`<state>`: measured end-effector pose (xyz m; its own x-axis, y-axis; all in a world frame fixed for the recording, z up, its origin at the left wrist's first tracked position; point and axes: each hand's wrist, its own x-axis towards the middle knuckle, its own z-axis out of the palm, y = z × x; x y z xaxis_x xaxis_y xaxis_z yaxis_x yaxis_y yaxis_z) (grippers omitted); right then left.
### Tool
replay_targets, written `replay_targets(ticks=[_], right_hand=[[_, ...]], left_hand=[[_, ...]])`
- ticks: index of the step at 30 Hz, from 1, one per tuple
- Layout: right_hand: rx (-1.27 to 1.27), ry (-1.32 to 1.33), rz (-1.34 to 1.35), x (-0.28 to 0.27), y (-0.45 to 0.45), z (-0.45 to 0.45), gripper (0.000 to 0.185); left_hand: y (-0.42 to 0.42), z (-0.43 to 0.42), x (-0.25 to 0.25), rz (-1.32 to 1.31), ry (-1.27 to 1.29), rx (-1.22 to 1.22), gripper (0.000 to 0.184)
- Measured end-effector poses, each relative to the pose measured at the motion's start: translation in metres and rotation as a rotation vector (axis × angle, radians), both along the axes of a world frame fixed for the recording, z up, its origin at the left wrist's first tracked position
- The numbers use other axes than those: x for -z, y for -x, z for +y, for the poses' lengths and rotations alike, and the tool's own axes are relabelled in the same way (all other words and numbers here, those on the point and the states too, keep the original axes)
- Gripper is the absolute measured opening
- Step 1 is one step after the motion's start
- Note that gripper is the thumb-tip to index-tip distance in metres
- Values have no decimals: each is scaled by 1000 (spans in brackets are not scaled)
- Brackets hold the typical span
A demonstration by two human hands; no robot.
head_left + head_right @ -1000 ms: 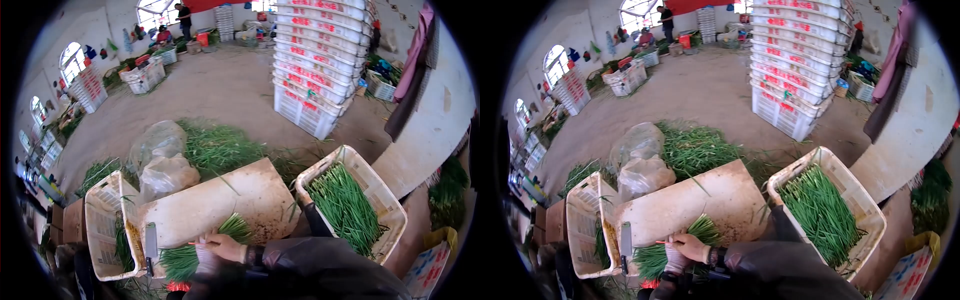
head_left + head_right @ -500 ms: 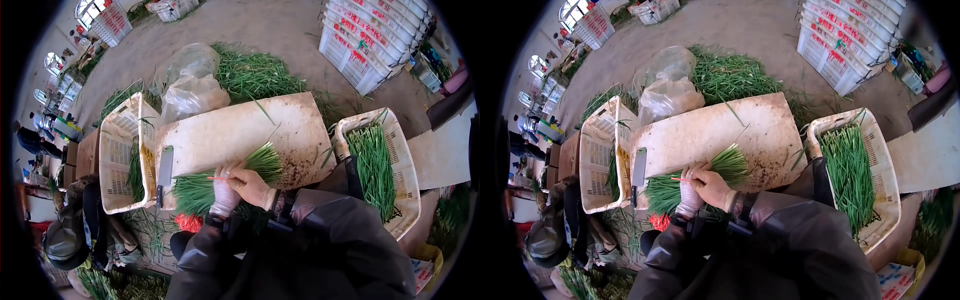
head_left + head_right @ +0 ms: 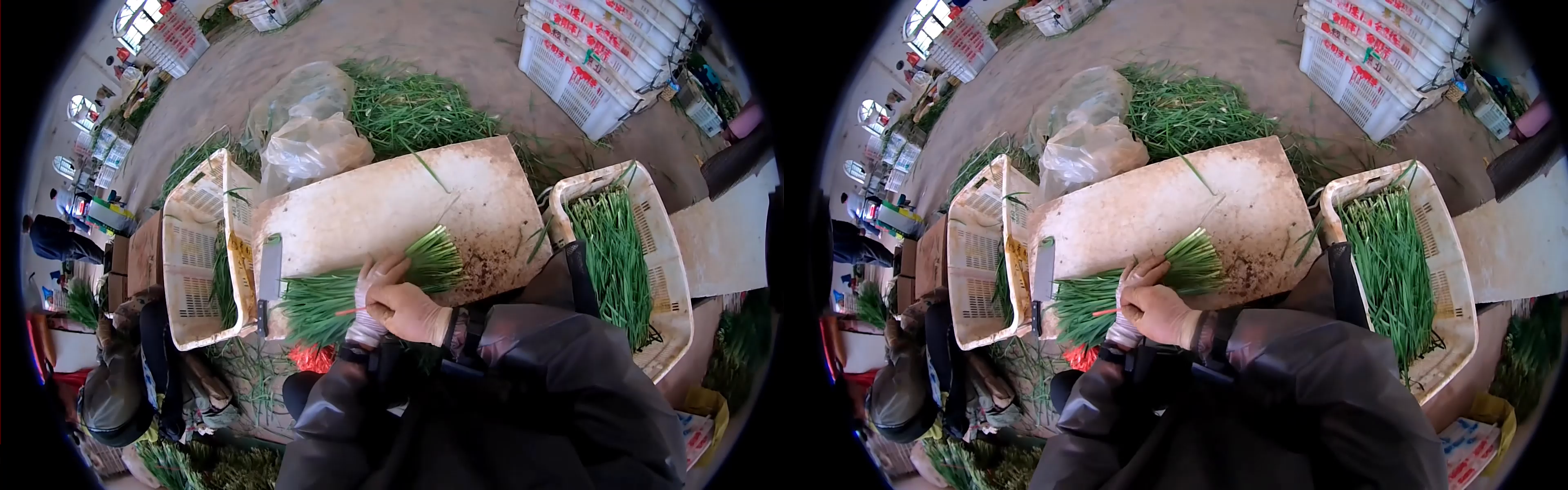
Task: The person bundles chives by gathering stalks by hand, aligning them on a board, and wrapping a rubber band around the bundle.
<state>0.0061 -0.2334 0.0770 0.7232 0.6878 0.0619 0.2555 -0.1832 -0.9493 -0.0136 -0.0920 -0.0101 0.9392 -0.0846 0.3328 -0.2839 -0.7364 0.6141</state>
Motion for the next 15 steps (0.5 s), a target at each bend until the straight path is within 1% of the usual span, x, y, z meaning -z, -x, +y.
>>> replay_targets(ticks=[1,2,3,4,5,6,7,9,11,12,13,15], right_hand=[[-31,23,-71,1,-5,1,9],[-35,-40,-177,3,-12,-1,12],[-34,-100,-286,2,-19,-3,16],[-53,-26,-187,-18,-35,-13,19],[-74,49,-91,-38,-53,-25,21],[48,125,-173,-46,-70,-34,24],[170,198,-255,-50,-86,-43,26],[251,266,-368,-21,-122,-62,29],[216,296,-447,16,-141,-81,35],[200,414,-378,30,-142,-88,36],[150,497,-387,45,-145,-94,35],[45,661,-403,50,-146,-97,33]], left_hand=[[-1,1,-7,-7,-22,13,55],[-1,4,-13,-37,-78,61,48],[0,3,0,76,287,51,43],[1,1,24,193,653,36,40],[3,-2,-7,105,267,51,47],[5,-5,-39,-25,-103,36,64],[6,-8,-42,-26,-118,22,64],[6,-7,-42,-51,-180,59,76],[8,-11,-44,-12,-204,31,88],[10,-14,-45,11,-218,19,93],[10,-17,-46,-12,-244,12,98],[10,-22,-48,-57,-296,-5,108]])
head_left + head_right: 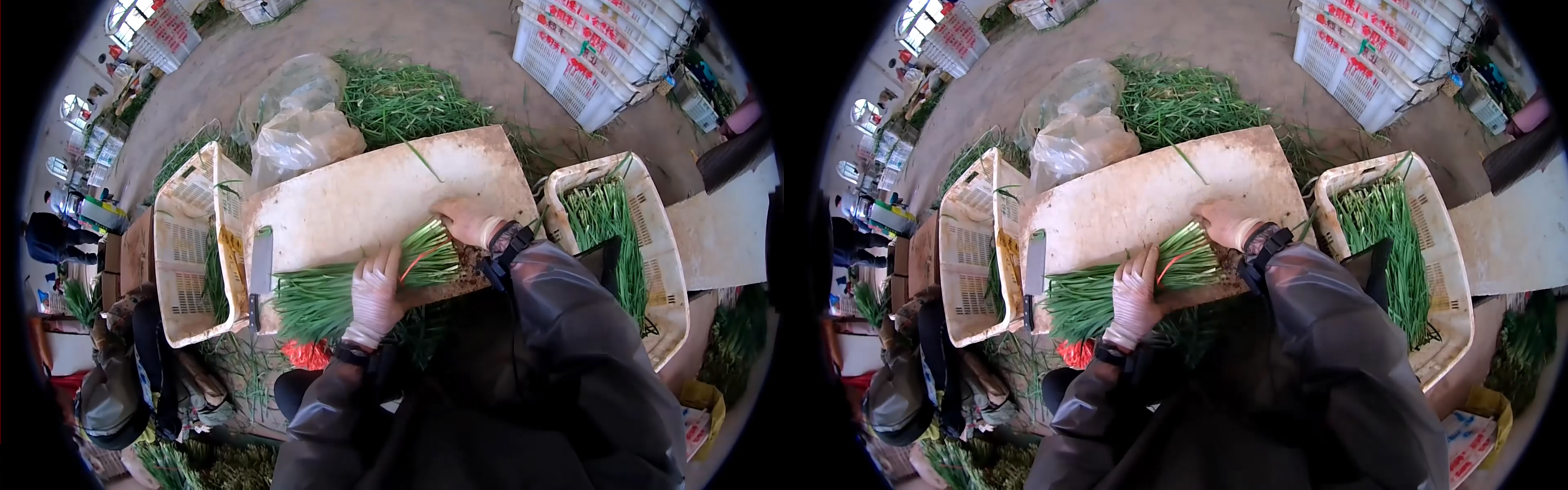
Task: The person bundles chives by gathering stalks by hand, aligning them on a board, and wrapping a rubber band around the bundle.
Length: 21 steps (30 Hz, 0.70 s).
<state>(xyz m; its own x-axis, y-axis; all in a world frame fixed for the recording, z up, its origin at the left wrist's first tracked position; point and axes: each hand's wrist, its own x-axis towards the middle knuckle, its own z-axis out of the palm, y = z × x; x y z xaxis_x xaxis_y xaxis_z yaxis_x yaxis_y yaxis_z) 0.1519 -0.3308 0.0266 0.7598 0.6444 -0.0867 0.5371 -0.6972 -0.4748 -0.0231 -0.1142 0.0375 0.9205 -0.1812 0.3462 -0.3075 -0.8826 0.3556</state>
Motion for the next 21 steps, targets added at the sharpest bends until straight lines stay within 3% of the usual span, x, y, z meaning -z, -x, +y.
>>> replay_targets(ticks=[1,4,5,11,14,15,18,19,21], right_hand=[[-44,242,62,1,-3,-2,31],[-8,160,105,-3,-6,-8,29],[62,114,1,13,-12,-15,28],[480,433,-32,-23,-32,-46,32],[412,258,-350,-27,-11,-47,39],[376,256,-175,-57,1,-37,45],[186,-19,-118,-74,26,-25,45],[111,-162,13,-36,16,-27,45],[59,-214,205,-16,22,-27,40]], left_hand=[[0,-1,-1,4,-23,-23,111],[0,-1,0,31,-107,-19,111],[0,-1,1,19,-123,-15,111],[3,-5,-3,0,-128,-4,97],[5,-3,4,-61,-135,33,88],[6,-4,3,-54,-128,37,85],[12,-8,1,-37,-108,36,78],[14,-9,4,-33,-98,30,78],[20,-12,5,-34,-96,19,77]])
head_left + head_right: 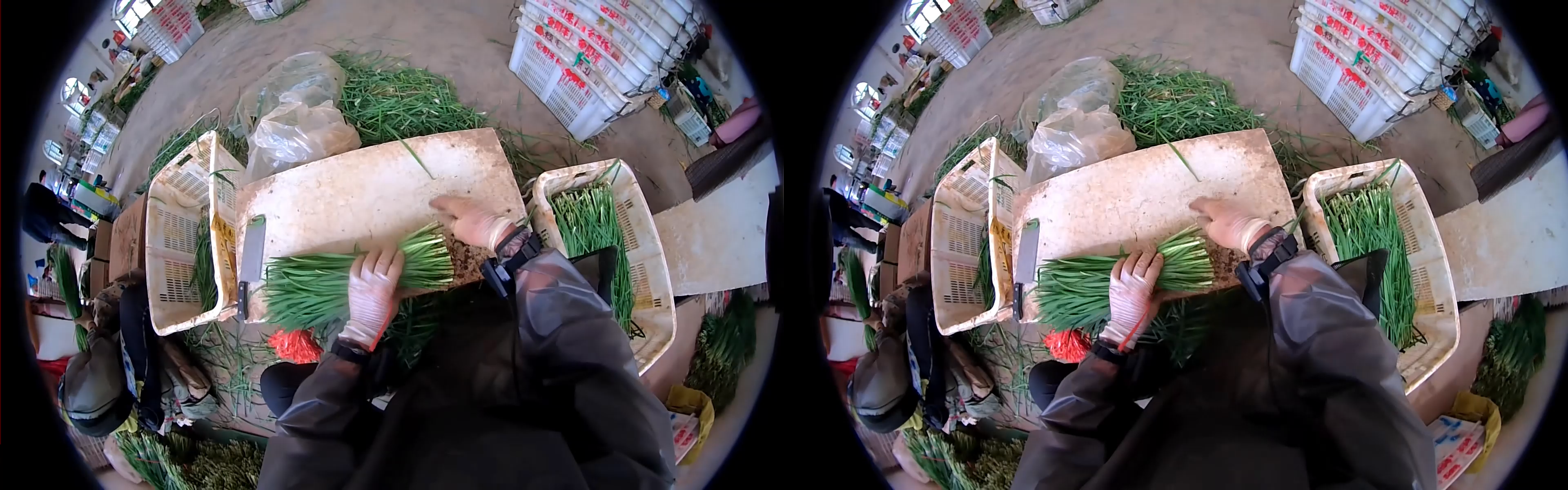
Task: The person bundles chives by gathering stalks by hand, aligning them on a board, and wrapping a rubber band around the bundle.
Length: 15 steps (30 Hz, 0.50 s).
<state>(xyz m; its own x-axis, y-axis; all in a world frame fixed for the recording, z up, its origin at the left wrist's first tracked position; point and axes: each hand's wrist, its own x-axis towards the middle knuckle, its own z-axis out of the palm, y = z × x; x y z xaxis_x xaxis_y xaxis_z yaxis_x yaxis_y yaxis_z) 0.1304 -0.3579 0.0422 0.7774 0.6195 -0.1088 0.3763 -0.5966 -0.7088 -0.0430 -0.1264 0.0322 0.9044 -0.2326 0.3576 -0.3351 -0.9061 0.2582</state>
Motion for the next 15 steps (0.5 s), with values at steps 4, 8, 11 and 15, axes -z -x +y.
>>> replay_targets(ticks=[4,8,11,15], right_hand=[[-93,152,47,17,7,-1,37],[-91,349,-99,11,0,-9,36],[199,604,-233,-28,-8,-29,40],[435,363,-481,-34,8,-39,32]], left_hand=[[12,-6,1,-10,-41,-29,75],[19,-6,8,-25,-88,-44,76],[21,-1,5,25,-71,-23,82],[18,-3,0,71,-26,-39,93]])
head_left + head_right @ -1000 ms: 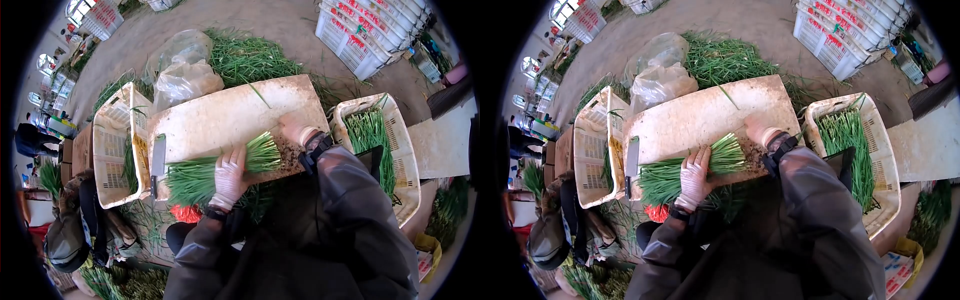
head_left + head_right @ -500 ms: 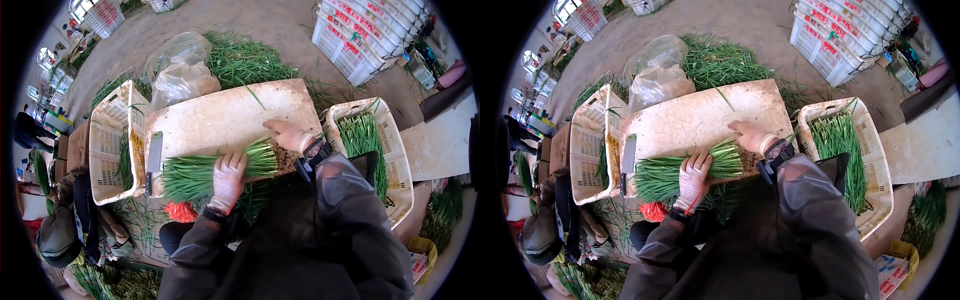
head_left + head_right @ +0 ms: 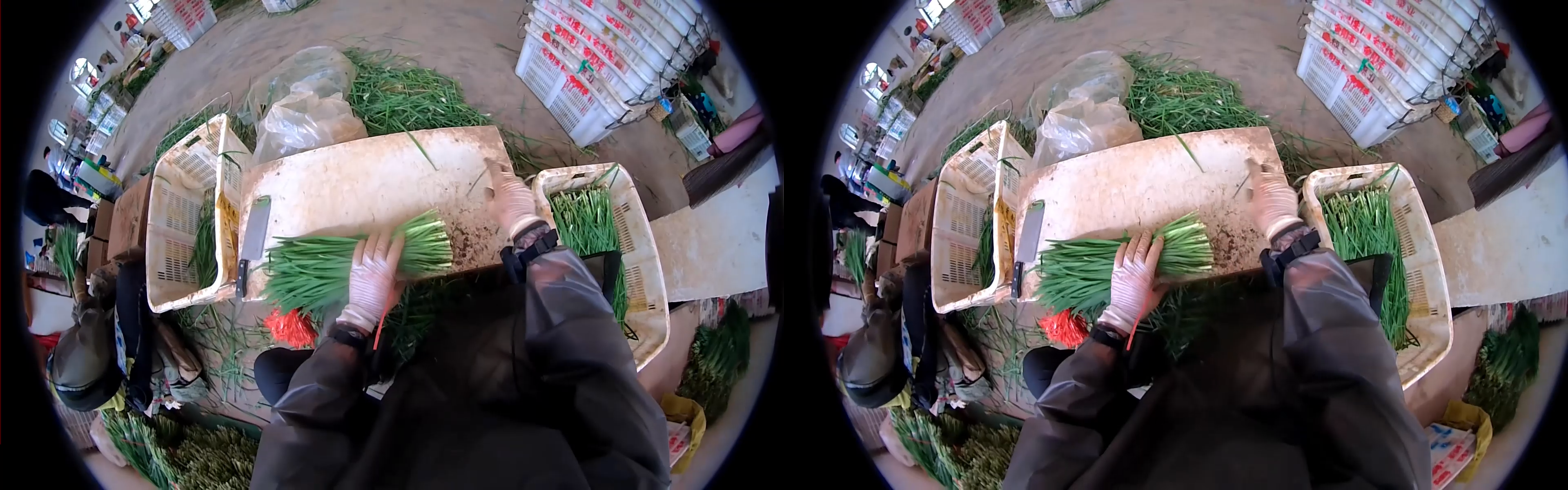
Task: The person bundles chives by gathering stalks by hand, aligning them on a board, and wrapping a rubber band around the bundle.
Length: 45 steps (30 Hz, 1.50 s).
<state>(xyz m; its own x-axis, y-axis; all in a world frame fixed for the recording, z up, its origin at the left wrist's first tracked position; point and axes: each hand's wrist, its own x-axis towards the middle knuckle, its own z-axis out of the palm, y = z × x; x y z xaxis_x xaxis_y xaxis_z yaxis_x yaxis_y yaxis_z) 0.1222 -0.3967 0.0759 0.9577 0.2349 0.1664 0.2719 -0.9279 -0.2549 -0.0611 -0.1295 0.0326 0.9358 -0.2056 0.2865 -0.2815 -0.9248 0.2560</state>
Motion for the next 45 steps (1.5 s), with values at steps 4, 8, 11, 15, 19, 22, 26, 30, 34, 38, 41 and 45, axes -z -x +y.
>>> replay_targets(ticks=[4,8,11,15,19,22,26,30,34,38,41,45], right_hand=[[-561,-339,-188,-15,56,35,29],[-756,26,-194,0,82,54,31],[-343,329,167,-12,73,44,28],[-213,319,-33,10,57,18,23],[-513,-275,15,7,81,40,23],[-728,-302,-18,2,94,53,28],[-819,-46,-6,8,92,57,26],[-770,263,226,-15,88,50,16],[-708,-21,195,-15,85,45,10],[-785,-118,153,3,84,51,16],[-532,-248,228,-2,68,54,29],[-653,-95,-69,-17,64,70,58]], left_hand=[[-7,-1,0,-19,-30,-5,99],[-10,-1,6,-47,-94,-27,93],[-10,0,6,9,-122,-36,101],[-8,0,6,24,-117,-50,102],[-11,0,3,33,-121,-56,104],[-11,-2,0,-12,-102,-56,96],[-11,0,2,-17,-108,-54,96],[-13,2,3,15,-152,-56,104],[-14,1,3,23,-134,-59,101],[-12,-1,1,2,-118,-66,98],[-14,-1,3,-24,-116,-60,92],[-12,-2,9,-105,-99,-80,79]])
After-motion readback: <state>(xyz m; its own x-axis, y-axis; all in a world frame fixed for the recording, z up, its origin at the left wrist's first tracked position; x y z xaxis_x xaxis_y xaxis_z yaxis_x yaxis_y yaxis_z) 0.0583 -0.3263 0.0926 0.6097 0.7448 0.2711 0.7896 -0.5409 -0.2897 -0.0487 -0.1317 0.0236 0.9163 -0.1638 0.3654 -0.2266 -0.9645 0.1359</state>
